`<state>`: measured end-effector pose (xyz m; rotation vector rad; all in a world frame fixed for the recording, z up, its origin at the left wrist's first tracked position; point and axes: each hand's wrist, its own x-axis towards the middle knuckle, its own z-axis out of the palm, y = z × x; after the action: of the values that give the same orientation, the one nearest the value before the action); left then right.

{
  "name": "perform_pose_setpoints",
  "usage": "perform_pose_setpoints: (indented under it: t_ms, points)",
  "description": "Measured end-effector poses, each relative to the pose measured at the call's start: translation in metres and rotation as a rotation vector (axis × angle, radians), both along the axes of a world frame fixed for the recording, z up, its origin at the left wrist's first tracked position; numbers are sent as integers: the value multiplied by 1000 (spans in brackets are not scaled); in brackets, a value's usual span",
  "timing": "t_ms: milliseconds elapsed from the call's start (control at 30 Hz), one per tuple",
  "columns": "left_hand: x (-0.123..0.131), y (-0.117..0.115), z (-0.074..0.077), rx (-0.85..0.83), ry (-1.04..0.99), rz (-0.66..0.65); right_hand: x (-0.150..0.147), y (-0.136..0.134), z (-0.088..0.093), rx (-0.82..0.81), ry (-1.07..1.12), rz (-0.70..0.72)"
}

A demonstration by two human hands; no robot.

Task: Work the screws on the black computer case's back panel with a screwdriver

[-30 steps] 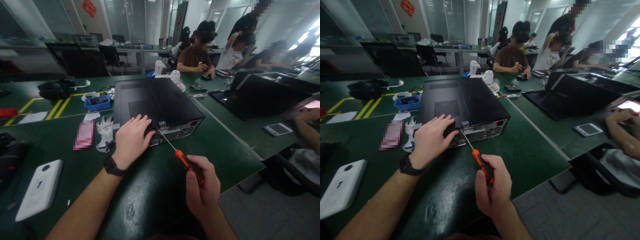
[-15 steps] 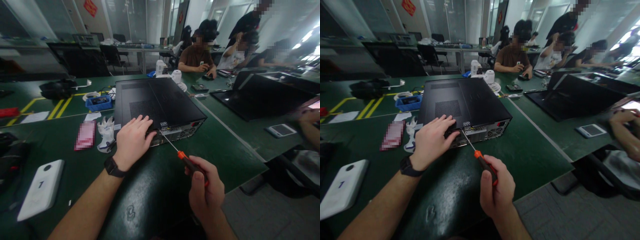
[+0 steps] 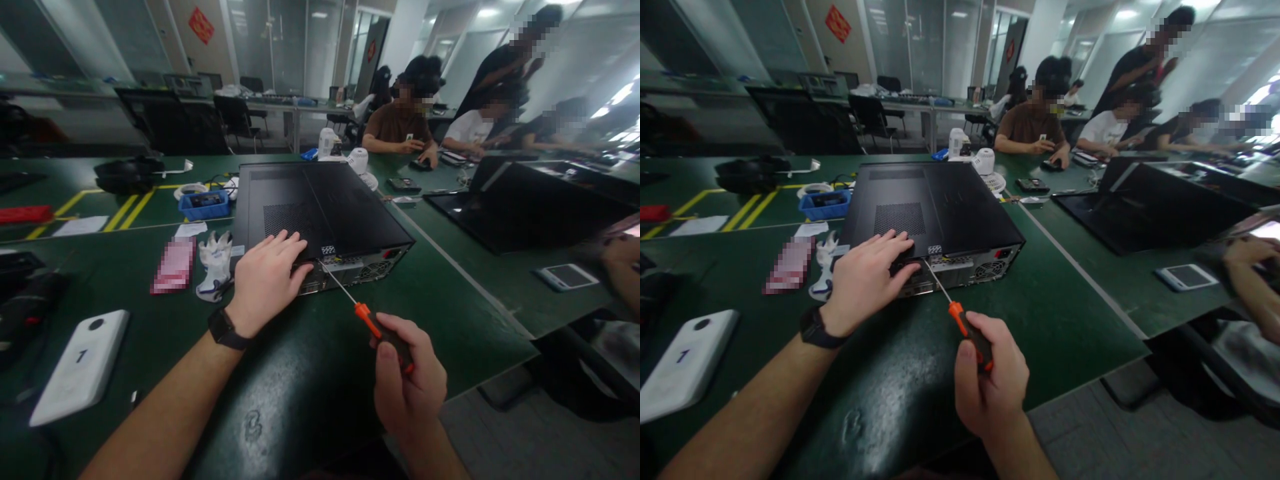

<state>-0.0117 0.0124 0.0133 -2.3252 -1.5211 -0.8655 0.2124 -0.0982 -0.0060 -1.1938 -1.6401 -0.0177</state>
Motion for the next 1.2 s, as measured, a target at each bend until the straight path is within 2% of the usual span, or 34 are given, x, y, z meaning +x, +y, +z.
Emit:
perform_pose_setpoints:
  t_ms: [133, 300, 533, 733, 900, 967, 1100, 1200]
  points:
    - [0, -1, 0, -6, 5, 9, -2, -1, -4, 98, -29, 33]
    - [1, -2, 1, -11, 18, 18, -2, -5, -15, -17, -23, -13]
    - [0, -2, 2, -2, 20, 19, -6, -2, -11, 78, 4, -32]
    - [1, -3, 2, -10, 17, 18, -3, -3, -18, -38, 57, -33]
    - [0, -2, 1, -7, 7, 13, -6, -3, -13, 23, 67, 23]
    - [0, -2, 1, -5, 6, 12, -6, -3, -13, 43, 47, -9]
    - [0, -2, 2, -2, 8, 9, -5, -4, -16, -18, 48, -67]
    - [0, -2, 2, 2, 13, 4, -5, -4, -13, -24, 63, 24]
